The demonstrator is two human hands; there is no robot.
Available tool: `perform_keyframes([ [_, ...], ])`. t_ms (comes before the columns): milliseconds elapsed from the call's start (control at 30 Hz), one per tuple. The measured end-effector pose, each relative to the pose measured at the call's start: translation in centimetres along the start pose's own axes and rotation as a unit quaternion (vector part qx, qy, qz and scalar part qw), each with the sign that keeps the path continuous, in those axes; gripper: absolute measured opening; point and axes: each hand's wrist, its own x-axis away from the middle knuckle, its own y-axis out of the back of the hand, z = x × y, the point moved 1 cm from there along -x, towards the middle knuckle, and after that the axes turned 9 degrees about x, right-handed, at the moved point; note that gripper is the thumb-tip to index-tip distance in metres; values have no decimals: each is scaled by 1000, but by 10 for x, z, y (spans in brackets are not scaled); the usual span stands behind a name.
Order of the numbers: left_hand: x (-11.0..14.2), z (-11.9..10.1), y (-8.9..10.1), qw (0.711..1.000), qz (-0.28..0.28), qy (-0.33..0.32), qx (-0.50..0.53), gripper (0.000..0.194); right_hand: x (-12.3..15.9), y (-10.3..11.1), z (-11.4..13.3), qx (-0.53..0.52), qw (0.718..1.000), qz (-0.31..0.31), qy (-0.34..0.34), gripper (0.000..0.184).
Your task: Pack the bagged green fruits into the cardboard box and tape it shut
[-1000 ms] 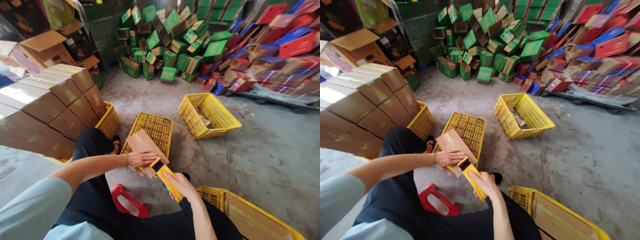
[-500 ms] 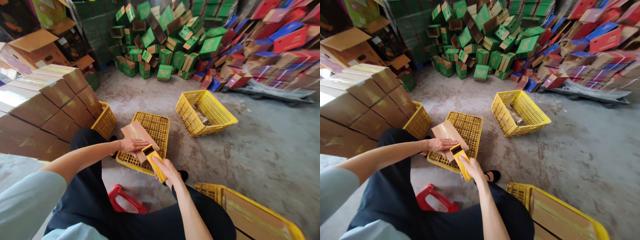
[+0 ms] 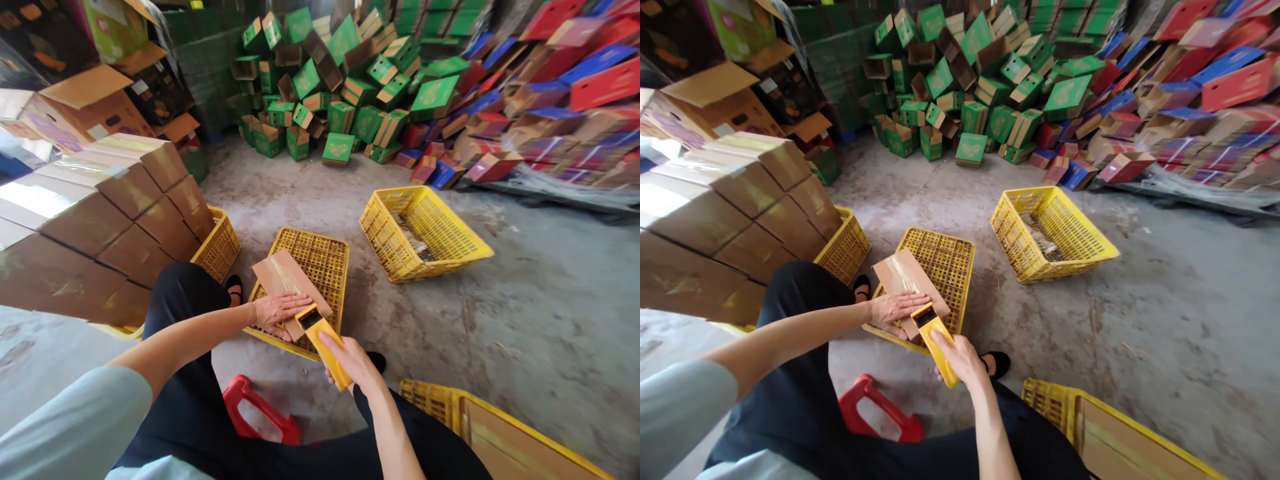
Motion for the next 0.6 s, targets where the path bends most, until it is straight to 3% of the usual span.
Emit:
perform_keyframes([
  [233, 0, -3, 2, 1000, -2, 14, 19, 102, 23, 2, -18, -15, 999, -30, -12, 49],
  [400, -6, -19, -7, 999, 2, 49, -13, 102, 21, 1, -20, 3, 999, -31, -10, 49],
  [600, -13, -31, -22, 1000, 8, 22, -14, 98, 17, 3, -22, 7, 1000, -7, 1, 50],
])
